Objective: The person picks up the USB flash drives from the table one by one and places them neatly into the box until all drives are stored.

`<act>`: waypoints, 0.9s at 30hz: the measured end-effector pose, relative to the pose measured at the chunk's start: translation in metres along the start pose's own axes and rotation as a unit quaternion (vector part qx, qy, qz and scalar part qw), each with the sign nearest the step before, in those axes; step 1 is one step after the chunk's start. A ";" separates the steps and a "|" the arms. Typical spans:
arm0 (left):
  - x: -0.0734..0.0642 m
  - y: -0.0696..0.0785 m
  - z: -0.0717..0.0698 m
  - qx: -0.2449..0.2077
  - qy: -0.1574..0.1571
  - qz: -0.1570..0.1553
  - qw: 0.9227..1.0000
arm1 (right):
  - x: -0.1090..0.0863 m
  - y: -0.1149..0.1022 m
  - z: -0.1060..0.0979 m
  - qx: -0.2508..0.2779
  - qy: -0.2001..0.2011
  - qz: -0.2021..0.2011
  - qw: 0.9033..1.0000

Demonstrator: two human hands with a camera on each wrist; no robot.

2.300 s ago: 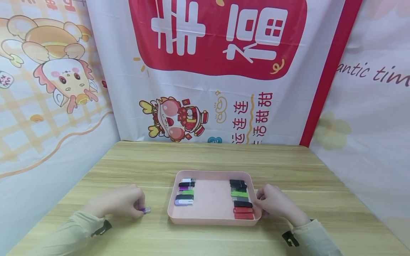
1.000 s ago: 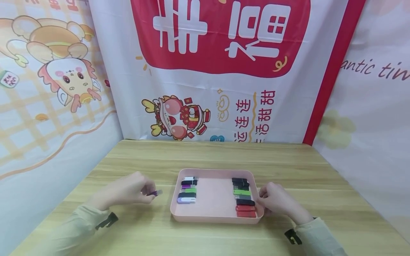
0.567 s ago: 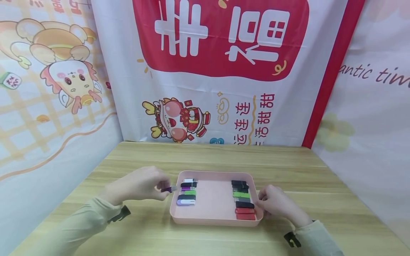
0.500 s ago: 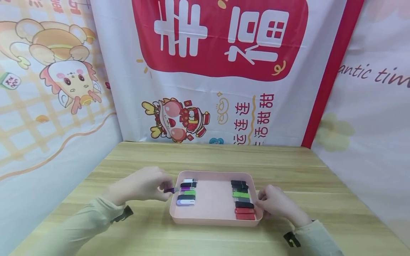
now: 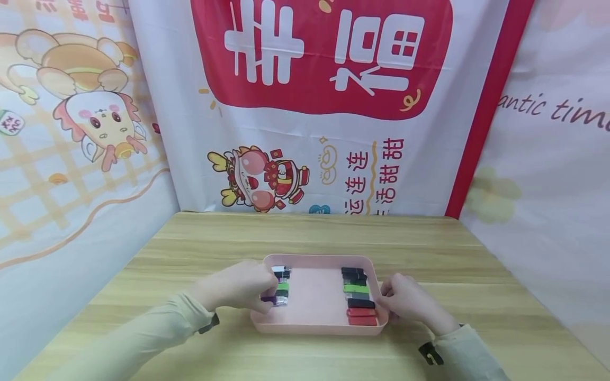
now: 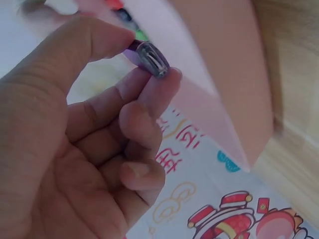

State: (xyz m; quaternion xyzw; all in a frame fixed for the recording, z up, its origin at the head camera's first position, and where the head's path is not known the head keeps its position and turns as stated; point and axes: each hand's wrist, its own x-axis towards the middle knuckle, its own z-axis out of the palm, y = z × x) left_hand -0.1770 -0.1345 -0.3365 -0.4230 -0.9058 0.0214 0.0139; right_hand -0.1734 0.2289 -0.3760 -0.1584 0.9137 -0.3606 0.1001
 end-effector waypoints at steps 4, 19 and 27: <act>0.003 0.000 0.010 0.032 -0.012 -0.007 0.999 | 0.002 0.000 0.001 -0.001 0.001 0.006 1.000; 0.011 0.000 0.032 0.081 -0.037 -0.003 0.996 | 0.002 0.001 0.002 -0.009 0.000 0.010 1.000; 0.012 0.003 0.030 0.121 -0.007 0.012 0.993 | 0.001 0.000 0.000 -0.010 -0.002 -0.006 1.000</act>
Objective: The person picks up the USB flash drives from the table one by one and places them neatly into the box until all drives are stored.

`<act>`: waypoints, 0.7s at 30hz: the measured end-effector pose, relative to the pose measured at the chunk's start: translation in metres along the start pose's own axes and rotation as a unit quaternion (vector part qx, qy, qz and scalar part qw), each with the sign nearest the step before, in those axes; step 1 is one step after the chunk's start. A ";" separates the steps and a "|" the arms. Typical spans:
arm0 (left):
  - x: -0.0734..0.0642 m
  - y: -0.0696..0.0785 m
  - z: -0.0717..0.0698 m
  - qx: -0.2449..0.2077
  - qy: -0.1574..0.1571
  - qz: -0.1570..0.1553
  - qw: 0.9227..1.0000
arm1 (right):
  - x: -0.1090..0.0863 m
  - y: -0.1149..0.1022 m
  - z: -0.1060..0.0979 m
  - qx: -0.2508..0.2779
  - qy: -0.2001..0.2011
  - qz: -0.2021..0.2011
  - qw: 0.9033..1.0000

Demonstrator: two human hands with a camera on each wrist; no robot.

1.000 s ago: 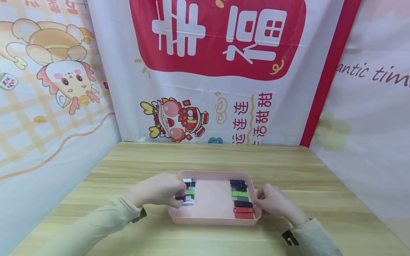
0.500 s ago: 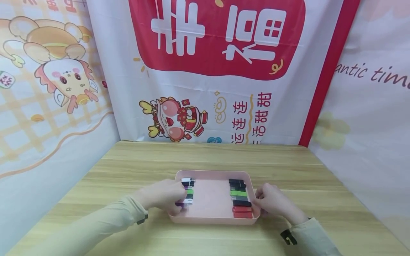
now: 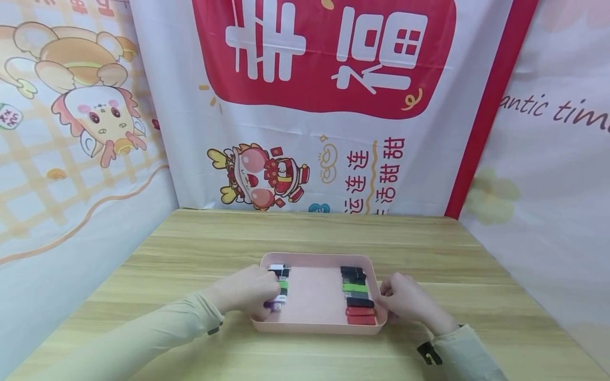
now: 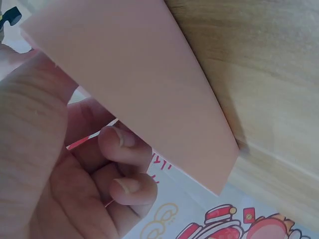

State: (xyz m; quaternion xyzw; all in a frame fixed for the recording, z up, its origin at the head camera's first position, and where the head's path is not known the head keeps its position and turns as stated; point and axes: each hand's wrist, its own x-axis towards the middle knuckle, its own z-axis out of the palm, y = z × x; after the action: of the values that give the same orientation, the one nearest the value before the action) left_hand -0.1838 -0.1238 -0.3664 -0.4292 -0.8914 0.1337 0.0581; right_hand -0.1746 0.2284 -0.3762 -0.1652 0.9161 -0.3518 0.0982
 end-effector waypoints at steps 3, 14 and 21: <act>0.000 0.002 -0.003 0.016 -0.004 -0.009 1.000 | 0.000 -0.001 -0.001 -0.002 0.001 0.000 1.000; -0.004 -0.007 0.000 -0.021 0.015 -0.033 0.999 | 0.001 0.001 -0.003 -0.008 -0.002 -0.015 1.000; -0.027 -0.019 0.003 -0.074 0.107 -0.076 0.989 | -0.002 -0.005 -0.014 -0.007 0.022 0.005 1.000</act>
State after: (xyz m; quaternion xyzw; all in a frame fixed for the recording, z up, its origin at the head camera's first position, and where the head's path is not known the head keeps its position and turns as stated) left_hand -0.1814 -0.1570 -0.3640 -0.3752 -0.9175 0.0155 0.1314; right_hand -0.1759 0.2346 -0.3626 -0.1539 0.9213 -0.3485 0.0781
